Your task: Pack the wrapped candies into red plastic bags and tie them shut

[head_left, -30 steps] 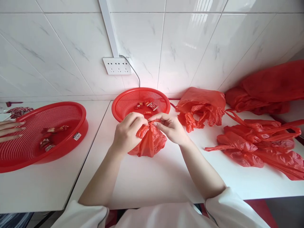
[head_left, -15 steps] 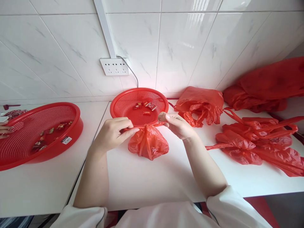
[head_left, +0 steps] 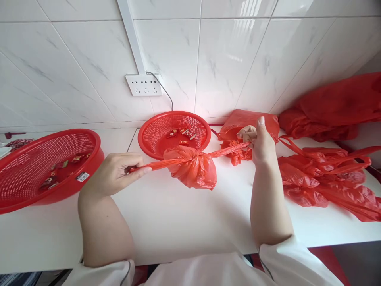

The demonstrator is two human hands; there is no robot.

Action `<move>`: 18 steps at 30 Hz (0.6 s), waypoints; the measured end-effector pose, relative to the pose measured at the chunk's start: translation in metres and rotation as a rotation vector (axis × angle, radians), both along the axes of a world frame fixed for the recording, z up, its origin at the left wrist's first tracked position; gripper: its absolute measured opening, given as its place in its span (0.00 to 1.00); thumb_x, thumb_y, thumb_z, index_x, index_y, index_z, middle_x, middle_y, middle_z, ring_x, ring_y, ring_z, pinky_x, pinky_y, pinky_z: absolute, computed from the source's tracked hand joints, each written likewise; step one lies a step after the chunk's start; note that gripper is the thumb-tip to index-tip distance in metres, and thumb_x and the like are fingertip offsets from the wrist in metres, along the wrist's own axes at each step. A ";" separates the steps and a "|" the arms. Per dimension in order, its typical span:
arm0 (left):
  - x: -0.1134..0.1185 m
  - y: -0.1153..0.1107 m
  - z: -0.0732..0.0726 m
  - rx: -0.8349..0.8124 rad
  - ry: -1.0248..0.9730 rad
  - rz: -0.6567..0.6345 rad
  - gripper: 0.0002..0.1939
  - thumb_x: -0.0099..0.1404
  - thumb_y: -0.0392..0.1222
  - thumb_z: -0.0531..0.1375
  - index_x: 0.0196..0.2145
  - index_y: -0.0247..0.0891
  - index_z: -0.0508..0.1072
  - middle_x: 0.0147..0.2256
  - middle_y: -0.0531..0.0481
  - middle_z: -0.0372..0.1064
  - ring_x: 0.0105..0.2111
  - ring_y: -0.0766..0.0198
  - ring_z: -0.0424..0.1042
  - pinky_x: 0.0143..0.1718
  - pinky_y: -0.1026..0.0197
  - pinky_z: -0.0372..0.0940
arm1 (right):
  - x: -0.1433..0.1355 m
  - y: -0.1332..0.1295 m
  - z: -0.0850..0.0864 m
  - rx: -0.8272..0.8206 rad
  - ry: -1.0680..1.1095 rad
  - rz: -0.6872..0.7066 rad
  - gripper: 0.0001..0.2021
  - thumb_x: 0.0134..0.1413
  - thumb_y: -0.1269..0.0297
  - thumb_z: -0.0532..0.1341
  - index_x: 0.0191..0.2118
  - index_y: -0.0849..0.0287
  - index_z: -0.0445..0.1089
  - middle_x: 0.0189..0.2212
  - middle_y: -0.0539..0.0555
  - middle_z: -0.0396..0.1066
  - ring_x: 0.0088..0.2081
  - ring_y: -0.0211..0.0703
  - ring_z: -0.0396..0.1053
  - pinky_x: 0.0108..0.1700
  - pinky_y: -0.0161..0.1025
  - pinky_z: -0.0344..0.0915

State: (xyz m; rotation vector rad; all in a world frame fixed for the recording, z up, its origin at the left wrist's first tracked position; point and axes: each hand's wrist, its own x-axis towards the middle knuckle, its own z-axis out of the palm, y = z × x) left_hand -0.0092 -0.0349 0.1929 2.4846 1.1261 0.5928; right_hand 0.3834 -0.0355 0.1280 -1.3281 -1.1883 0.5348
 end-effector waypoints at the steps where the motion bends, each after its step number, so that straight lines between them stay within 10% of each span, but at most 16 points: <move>1: 0.002 0.000 -0.001 -0.024 0.006 0.005 0.17 0.63 0.43 0.58 0.19 0.38 0.58 0.19 0.56 0.52 0.21 0.69 0.51 0.23 0.63 0.50 | -0.002 -0.001 0.001 0.004 -0.004 -0.010 0.33 0.60 0.36 0.42 0.13 0.56 0.49 0.22 0.55 0.63 0.28 0.42 0.66 0.28 0.40 0.59; 12: 0.031 0.012 -0.017 -0.243 0.167 0.095 0.18 0.61 0.54 0.56 0.22 0.39 0.64 0.21 0.55 0.58 0.21 0.69 0.56 0.21 0.65 0.51 | -0.013 -0.018 0.012 -0.178 -0.407 0.355 0.22 0.56 0.45 0.57 0.22 0.58 0.66 0.24 0.52 0.67 0.26 0.38 0.63 0.28 0.38 0.60; 18: 0.035 0.013 -0.017 -0.147 0.030 0.213 0.16 0.62 0.57 0.56 0.36 0.42 0.71 0.32 0.50 0.72 0.31 0.63 0.70 0.32 0.63 0.65 | -0.071 -0.024 -0.003 -0.224 -0.782 0.365 0.19 0.49 0.46 0.63 0.41 0.54 0.70 0.39 0.54 0.74 0.40 0.48 0.72 0.39 0.43 0.65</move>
